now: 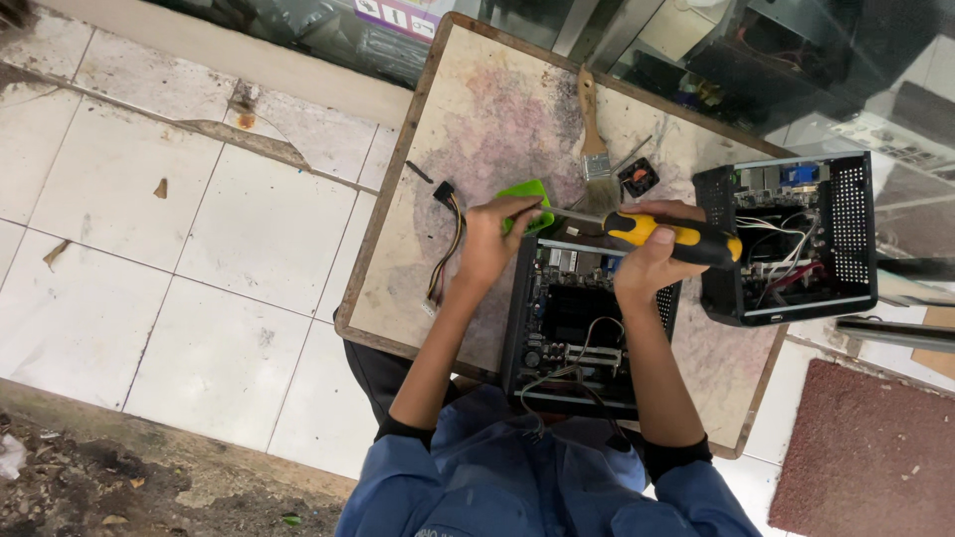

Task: The person works on an open computer case on a table, using a screwdriver to tighten or loosen screws on the motherboard and other internal components. They also handle wires and small parts, occasionally picking up and placing down tools and components.

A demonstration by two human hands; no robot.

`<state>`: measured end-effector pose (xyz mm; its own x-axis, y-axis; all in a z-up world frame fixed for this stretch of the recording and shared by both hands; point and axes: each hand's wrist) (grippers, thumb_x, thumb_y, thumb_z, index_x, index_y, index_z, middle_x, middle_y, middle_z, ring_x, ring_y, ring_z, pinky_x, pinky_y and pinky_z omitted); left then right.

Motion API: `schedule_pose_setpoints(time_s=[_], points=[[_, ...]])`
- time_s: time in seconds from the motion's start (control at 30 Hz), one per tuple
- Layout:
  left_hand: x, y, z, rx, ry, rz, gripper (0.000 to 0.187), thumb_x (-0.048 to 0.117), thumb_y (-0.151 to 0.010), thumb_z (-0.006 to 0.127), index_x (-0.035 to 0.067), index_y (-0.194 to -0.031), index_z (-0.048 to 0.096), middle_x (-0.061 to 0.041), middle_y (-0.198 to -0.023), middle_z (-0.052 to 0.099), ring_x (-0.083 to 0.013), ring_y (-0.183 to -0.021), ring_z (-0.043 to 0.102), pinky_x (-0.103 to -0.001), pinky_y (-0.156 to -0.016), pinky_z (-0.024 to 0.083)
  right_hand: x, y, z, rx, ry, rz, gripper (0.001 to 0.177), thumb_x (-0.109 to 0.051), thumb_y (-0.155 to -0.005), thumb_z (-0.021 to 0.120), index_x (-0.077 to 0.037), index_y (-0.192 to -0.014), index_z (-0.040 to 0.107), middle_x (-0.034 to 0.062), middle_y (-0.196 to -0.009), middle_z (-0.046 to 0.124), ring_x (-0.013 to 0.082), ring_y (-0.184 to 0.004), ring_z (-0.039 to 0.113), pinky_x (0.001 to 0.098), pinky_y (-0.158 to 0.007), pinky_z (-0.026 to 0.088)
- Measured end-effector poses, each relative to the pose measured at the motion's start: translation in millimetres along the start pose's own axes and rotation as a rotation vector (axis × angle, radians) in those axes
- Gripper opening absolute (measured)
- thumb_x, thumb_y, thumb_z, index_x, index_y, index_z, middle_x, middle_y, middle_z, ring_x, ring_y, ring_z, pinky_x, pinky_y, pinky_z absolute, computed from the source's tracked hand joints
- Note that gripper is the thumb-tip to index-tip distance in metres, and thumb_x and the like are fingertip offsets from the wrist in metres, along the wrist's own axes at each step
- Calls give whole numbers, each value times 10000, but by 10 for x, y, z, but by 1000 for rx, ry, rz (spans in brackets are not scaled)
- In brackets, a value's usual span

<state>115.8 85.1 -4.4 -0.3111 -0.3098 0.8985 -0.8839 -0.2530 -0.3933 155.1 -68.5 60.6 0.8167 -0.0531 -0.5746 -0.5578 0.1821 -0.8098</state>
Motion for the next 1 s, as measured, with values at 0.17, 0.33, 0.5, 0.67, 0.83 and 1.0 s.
schedule_pose_setpoints(time_s=[0.17,0.33,0.5,0.67,0.83,1.0], points=[[473,179,-120,-2,525,-233,196,47,-744,687,40,-939,668,-184,-831,658,-237,-751,661,-308,-667,545,-195,80,-206,233,-63,186,479,-484,-857,423,-19,-750,466,111,-579,504,193,-477,539,247,-473,436],[725,500,-78,13,948,-435,218,30,-760,652,-49,-962,633,-254,-889,636,-277,-815,647,-325,-716,556,-775,-11,-268,393,-131,334,494,-627,-813,354,-155,-747,483,-7,-623,505,93,-507,524,179,-513,444],[931,671,-16,41,1207,-482,230,33,-795,627,-60,-1004,605,-229,-920,631,-292,-827,649,-282,-710,572,-1019,-38,-387,565,-130,370,516,-603,-745,348,-101,-714,464,18,-568,413,152,-458,416,240,-423,310],[1092,677,-7,32,1147,-478,215,64,-818,604,-38,-1007,608,-253,-983,612,-270,-865,642,-288,-738,561,-1103,-29,-473,549,-102,344,519,-606,-753,350,-100,-719,460,30,-548,400,158,-460,406,236,-466,299],[1234,683,-28,-1,1062,-452,229,93,-815,610,-46,-997,607,-218,-962,629,-292,-903,635,-304,-748,563,-1094,63,-594,457,-203,268,550,-624,-755,358,-86,-763,471,56,-544,427,154,-473,431,214,-479,320],[1250,720,6,-29,1158,-479,209,70,-822,604,-48,-995,608,-229,-986,617,-298,-929,622,-295,-769,558,-1200,24,-605,474,-112,182,524,-603,-787,365,-89,-755,463,27,-603,428,158,-469,411,238,-447,323]])
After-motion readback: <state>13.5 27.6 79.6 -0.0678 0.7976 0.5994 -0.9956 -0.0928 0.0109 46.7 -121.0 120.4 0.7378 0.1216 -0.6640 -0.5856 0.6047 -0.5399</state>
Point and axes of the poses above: each hand's wrist, its own y-axis away from the middle knuckle, its own z-axis out of the palm, x = y × z
